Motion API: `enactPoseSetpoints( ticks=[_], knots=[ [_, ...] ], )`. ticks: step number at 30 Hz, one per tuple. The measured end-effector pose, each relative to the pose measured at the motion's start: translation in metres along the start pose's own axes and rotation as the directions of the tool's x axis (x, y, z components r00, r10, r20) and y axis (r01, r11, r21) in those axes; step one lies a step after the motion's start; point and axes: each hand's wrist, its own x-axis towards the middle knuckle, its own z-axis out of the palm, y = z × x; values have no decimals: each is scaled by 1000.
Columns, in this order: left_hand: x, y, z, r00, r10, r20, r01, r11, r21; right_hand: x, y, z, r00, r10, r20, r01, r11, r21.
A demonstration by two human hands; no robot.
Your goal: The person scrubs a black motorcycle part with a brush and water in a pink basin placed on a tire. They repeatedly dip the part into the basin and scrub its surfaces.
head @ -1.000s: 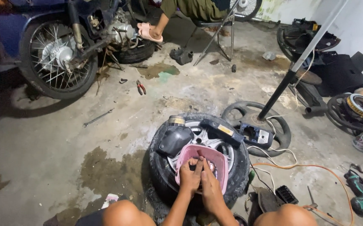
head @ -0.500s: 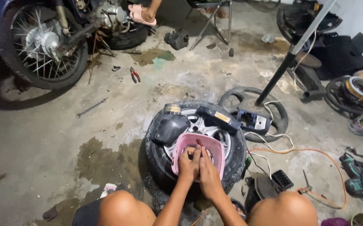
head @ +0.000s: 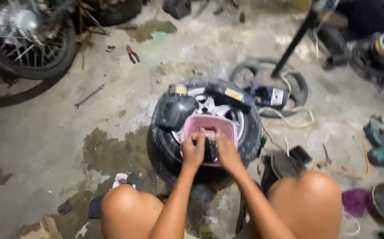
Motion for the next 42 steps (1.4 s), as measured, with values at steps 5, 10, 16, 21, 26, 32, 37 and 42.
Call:
enactPoseSetpoints(
  ticks=[5, 10, 16, 21, 26, 32, 37, 42],
  knots=[
    [14, -15, -26, 972, -109, -207, 40, 949, -313, -22, -59, -19, 959, 19, -283, 17, 992, 126],
    [26, -33, -41, 946, -95, -309, -17, 940, -339, -37, -58, -8, 944, -53, -326, 90, 991, 99],
    [31, -38, -36, 961, -127, -246, -5, 882, -472, -48, -74, -5, 963, -102, -251, 115, 993, 35],
    [29, -38, -26, 967, -118, -225, -5, 876, -483, -51, -63, 14, 963, -160, -218, 178, 982, 65],
    [10, 0, -12, 977, -88, -192, -7, 895, -445, -62, -78, 25, 965, -212, -155, 220, 975, 32],
    [13, -34, -6, 963, 59, -264, -123, 964, -234, -56, -85, 26, 979, -194, 59, 199, 975, -100],
    [12, -41, 0, 955, 152, -255, -185, 976, -111, -61, -72, 26, 976, -199, 93, 211, 966, -151],
    [4, -12, -1, 936, 182, -300, -197, 980, -20, -70, -66, 31, 981, -172, 86, 188, 955, -231]
  ],
)
